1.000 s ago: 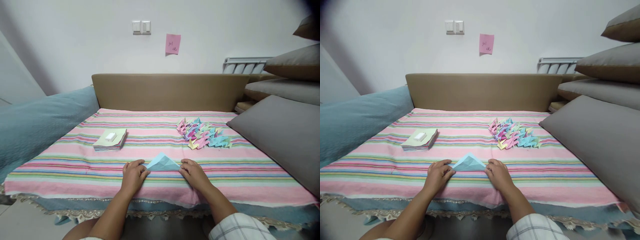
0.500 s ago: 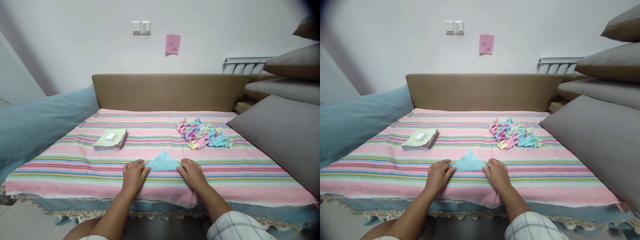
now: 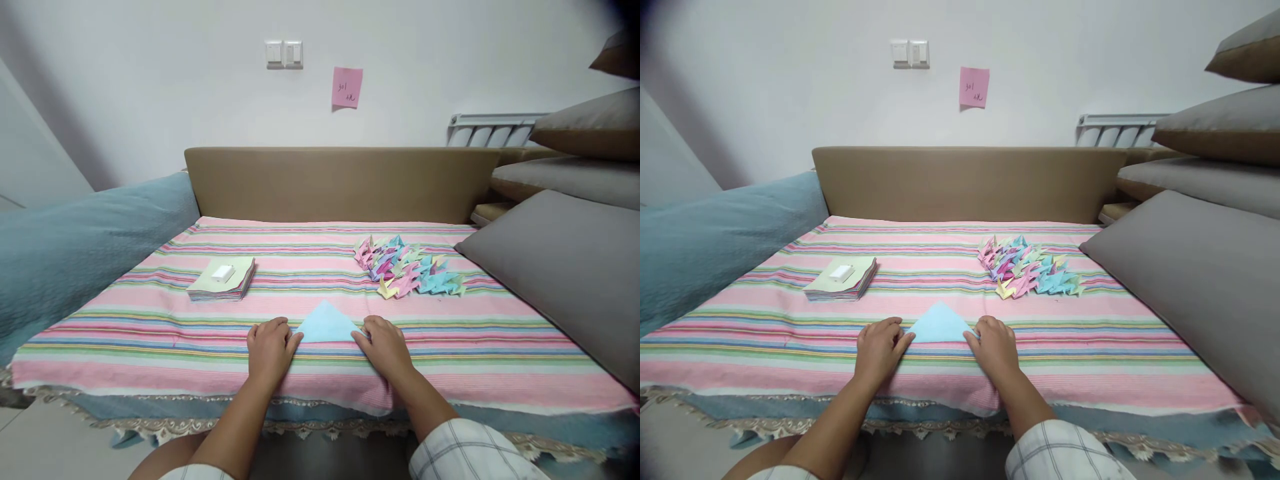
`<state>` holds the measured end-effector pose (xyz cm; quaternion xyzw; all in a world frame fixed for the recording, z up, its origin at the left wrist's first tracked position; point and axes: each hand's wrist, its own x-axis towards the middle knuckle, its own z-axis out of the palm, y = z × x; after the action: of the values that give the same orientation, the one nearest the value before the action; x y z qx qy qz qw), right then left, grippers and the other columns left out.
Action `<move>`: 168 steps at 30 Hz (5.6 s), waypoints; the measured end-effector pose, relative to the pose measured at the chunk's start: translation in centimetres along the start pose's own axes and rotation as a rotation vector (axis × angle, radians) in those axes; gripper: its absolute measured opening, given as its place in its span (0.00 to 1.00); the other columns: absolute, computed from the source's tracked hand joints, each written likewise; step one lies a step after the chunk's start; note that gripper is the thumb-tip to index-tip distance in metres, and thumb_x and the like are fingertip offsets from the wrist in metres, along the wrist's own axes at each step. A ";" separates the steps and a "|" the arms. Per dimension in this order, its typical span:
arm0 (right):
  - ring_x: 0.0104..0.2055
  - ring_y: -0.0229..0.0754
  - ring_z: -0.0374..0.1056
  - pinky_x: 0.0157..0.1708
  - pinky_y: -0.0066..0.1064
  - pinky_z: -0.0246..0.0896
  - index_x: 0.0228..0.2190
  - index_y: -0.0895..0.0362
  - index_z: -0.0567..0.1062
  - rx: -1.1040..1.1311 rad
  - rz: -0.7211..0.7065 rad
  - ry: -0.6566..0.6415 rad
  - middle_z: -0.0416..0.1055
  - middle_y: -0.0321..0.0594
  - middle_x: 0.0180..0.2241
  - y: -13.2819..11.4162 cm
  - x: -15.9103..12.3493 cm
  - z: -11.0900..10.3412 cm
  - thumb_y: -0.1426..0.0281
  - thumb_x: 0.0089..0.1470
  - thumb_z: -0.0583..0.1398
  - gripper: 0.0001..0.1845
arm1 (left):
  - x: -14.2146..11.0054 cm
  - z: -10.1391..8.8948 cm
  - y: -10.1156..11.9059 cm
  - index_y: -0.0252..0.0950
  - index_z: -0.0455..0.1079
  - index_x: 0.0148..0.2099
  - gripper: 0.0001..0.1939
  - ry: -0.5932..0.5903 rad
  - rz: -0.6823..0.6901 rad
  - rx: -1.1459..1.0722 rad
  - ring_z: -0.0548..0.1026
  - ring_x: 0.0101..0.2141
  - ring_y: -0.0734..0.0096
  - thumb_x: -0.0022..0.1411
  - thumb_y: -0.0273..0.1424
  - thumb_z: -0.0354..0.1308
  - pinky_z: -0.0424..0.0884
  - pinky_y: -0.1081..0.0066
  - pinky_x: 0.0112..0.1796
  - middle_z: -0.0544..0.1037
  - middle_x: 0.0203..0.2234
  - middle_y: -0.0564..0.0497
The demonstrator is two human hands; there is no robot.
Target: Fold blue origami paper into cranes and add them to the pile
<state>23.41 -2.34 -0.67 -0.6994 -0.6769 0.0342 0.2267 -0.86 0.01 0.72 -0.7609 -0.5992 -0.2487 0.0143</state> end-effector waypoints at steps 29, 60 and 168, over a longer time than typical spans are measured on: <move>0.41 0.42 0.64 0.41 0.33 0.50 0.34 0.54 0.71 0.092 0.008 0.004 0.71 0.39 0.37 0.0 0.0 -0.1 0.64 0.51 0.58 0.08 | -2.9 2.8 2.7 0.39 0.55 0.61 0.32 -0.173 0.521 0.063 0.59 0.57 0.54 0.58 0.48 0.51 0.53 0.53 0.56 0.62 0.58 0.45; 0.51 0.46 0.62 0.52 0.42 0.55 0.47 0.56 0.69 0.154 -0.467 0.030 0.70 0.44 0.47 -3.4 -2.9 1.9 0.71 0.55 0.53 0.17 | -2.8 2.5 2.9 0.42 0.60 0.58 0.29 -0.154 0.491 -0.005 0.61 0.55 0.56 0.56 0.45 0.54 0.55 0.54 0.55 0.65 0.56 0.47; 0.42 0.42 0.61 0.43 0.33 0.56 0.36 0.56 0.75 0.177 -0.316 -0.129 0.69 0.41 0.36 -1.5 -1.3 0.2 0.80 0.51 0.52 0.15 | -0.9 -2.3 -2.6 0.39 0.74 0.32 0.10 0.032 0.152 0.113 0.71 0.41 0.59 0.56 0.30 0.51 0.66 0.59 0.43 0.74 0.42 0.46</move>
<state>21.82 -3.58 -0.59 -0.5583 -0.7857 0.1022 0.2462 -4.23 -0.82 1.67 -0.7981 -0.5523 -0.2251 0.0856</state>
